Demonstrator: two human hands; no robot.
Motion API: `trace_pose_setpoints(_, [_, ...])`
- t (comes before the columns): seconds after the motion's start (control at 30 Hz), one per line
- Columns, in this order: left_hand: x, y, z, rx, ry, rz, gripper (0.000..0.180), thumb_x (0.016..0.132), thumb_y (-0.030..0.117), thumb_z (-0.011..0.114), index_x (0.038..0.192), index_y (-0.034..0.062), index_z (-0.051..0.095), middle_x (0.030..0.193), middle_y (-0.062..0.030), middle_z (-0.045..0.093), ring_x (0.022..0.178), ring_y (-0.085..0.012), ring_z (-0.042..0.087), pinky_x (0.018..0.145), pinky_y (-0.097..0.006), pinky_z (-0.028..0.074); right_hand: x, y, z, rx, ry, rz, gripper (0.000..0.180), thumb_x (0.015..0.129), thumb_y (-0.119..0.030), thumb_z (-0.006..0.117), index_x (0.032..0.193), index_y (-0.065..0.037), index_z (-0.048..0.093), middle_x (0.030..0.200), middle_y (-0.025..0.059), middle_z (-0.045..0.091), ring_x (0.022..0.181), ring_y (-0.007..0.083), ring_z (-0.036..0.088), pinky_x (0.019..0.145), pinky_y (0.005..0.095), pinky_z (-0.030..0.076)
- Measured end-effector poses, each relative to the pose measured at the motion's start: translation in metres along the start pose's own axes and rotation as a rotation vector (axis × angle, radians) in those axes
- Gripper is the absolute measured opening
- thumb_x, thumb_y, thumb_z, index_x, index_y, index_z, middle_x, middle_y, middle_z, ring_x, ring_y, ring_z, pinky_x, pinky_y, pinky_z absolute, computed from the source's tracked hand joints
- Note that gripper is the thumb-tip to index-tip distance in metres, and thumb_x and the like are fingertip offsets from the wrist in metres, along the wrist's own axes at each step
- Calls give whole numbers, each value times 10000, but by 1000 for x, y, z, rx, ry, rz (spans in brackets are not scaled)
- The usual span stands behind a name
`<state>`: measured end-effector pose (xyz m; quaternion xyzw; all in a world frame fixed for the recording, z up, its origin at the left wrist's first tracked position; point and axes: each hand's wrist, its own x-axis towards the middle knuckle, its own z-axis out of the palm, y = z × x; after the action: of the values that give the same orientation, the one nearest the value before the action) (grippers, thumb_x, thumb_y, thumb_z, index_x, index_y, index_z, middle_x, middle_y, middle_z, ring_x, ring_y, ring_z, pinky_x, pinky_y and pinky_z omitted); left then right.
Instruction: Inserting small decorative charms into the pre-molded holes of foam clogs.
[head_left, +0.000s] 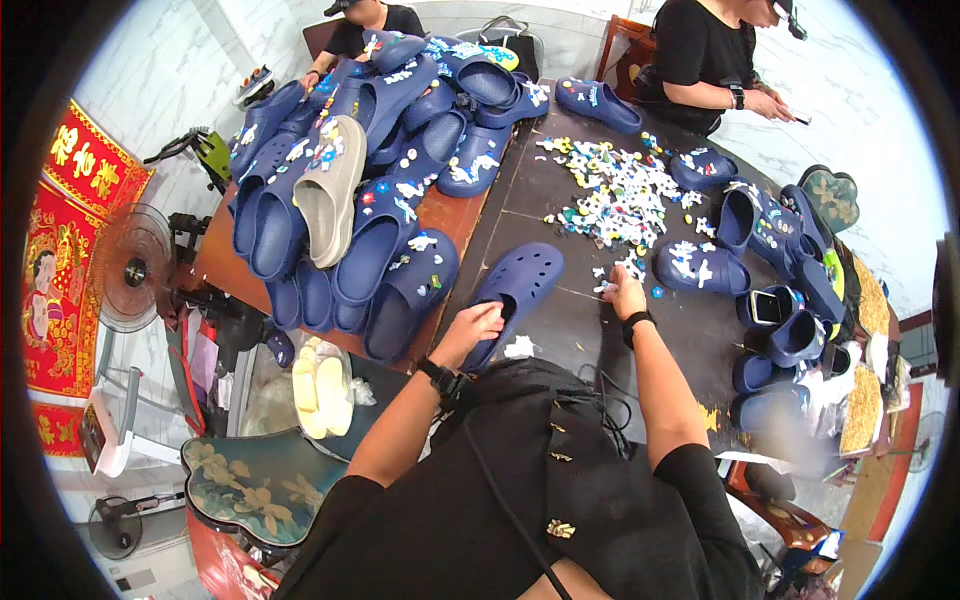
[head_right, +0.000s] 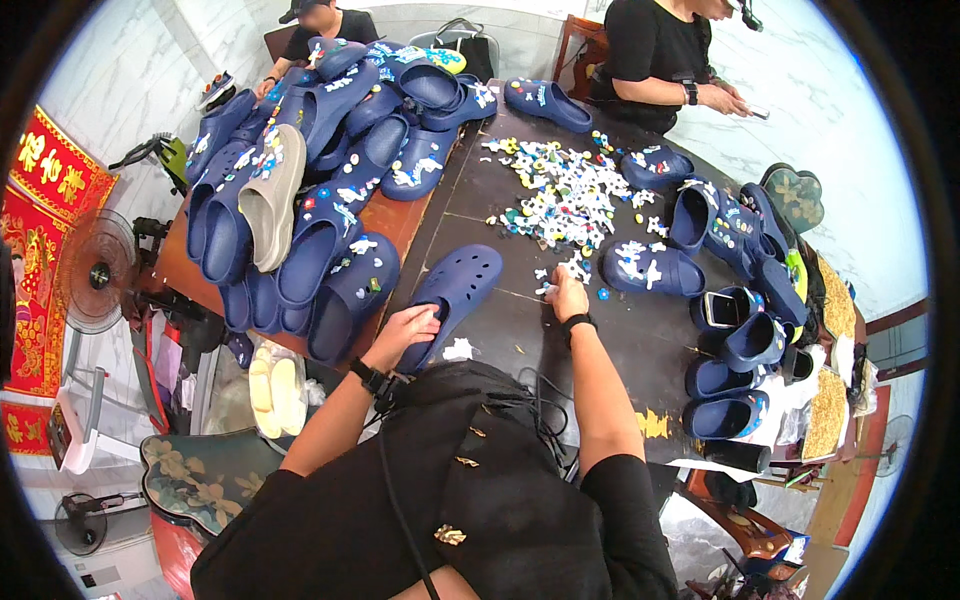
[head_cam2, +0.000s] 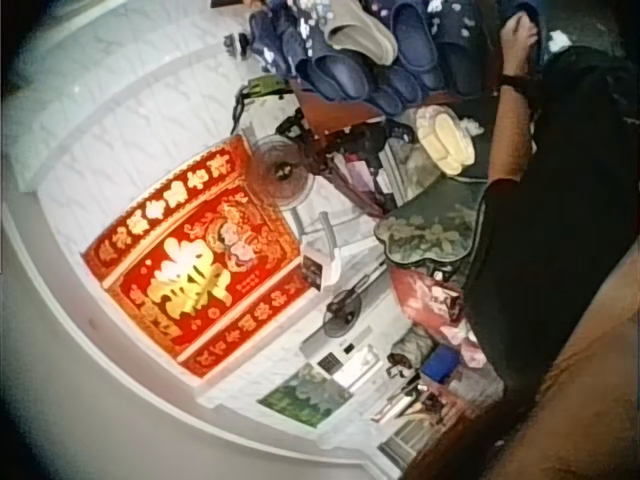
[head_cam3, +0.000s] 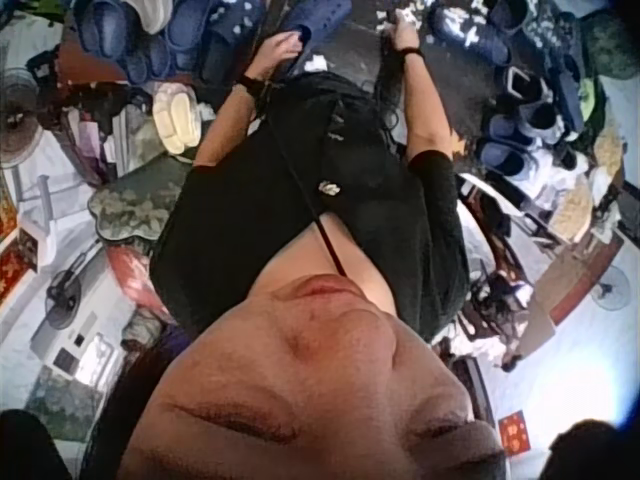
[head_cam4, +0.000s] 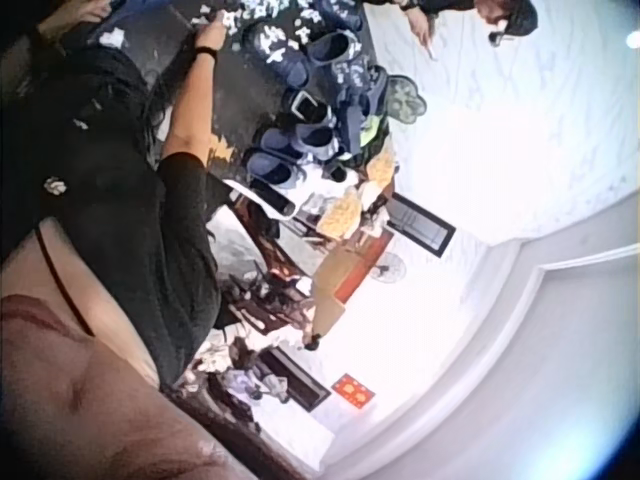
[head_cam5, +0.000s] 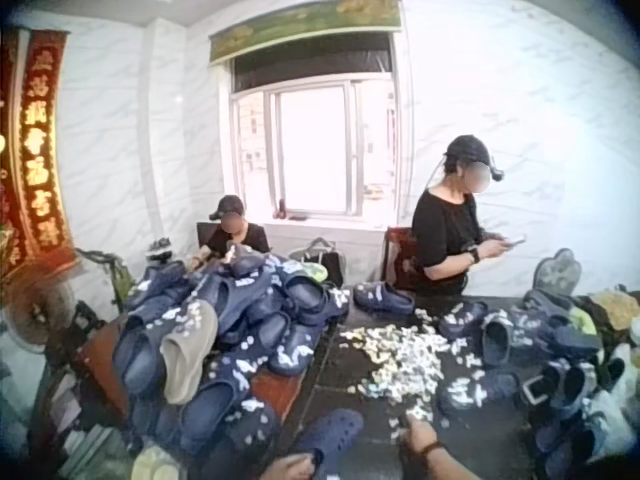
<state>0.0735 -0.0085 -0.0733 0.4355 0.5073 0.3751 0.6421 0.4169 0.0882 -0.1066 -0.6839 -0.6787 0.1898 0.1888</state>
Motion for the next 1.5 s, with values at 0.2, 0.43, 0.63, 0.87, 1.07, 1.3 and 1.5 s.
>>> trace_pose_setpoints(0.2, [32, -3, 15, -571, -288, -90, 318, 955, 332, 532, 1137, 72, 520, 1134, -52, 555, 1076, -166, 510, 966, -320, 382, 0, -22, -12, 296, 24, 23, 271, 689, -16, 761, 907, -27, 600, 760, 89, 657, 705, 154, 615, 672, 295, 484])
trace_pose_setpoints(0.43, [68, -35, 19, -758, -296, -80, 434, 875, 275, 612, 1227, 54, 488, 1210, -60, 546, 1144, -197, 473, 1031, -322, 321, 21, -80, 5, 782, -71, 41, 164, 728, -17, 748, 821, -19, 613, 701, -14, 597, 642, 66, 509, 597, 237, 418])
trace_pose_setpoints(0.63, [82, -24, 36, -873, -282, -106, 540, 743, 153, 630, 1242, 7, 483, 1206, -100, 567, 1096, -250, 525, 1005, -387, 375, 50, -112, 28, 736, -85, 20, 161, 710, -25, 765, 818, -26, 646, 689, -6, 624, 613, 66, 534, 585, 229, 428])
trace_pose_setpoints(0.87, [69, -30, 29, -864, -179, 78, 458, 794, 153, 567, 1220, -10, 521, 1185, -114, 590, 1096, -228, 539, 995, -333, 383, 63, -129, 53, 456, -180, -49, 159, 672, -90, 799, 779, -57, 686, 701, 1, 658, 642, 95, 577, 605, 275, 465])
trace_pose_setpoints(1.07, [111, -71, 47, -964, -331, -108, 629, 802, 181, 690, 1354, 49, 418, 1341, -70, 496, 1222, -222, 446, 1071, -373, 302, 95, -78, 52, 750, -422, -63, 142, 718, 15, 743, 818, -41, 660, 776, -13, 643, 702, 93, 562, 689, 238, 443])
trace_pose_setpoints(1.3, [112, -70, 41, -1075, -627, -14, 871, 688, 312, 822, 1367, 13, 366, 1470, -105, 347, 1352, -216, 303, 1108, -390, 236, 102, -81, 67, 923, -462, 191, 252, 739, 50, 707, 937, -78, 617, 921, 35, 650, 850, 150, 594, 830, 282, 451])
trace_pose_setpoints(1.5, [104, -54, 37, -1041, -566, -69, 747, 672, 146, 829, 1301, 17, 447, 1322, -111, 504, 1231, -248, 439, 1062, -395, 305, 119, -58, 69, 985, -539, 169, 240, 731, 61, 701, 853, -104, 576, 911, 34, 632, 870, 153, 585, 839, 287, 446])
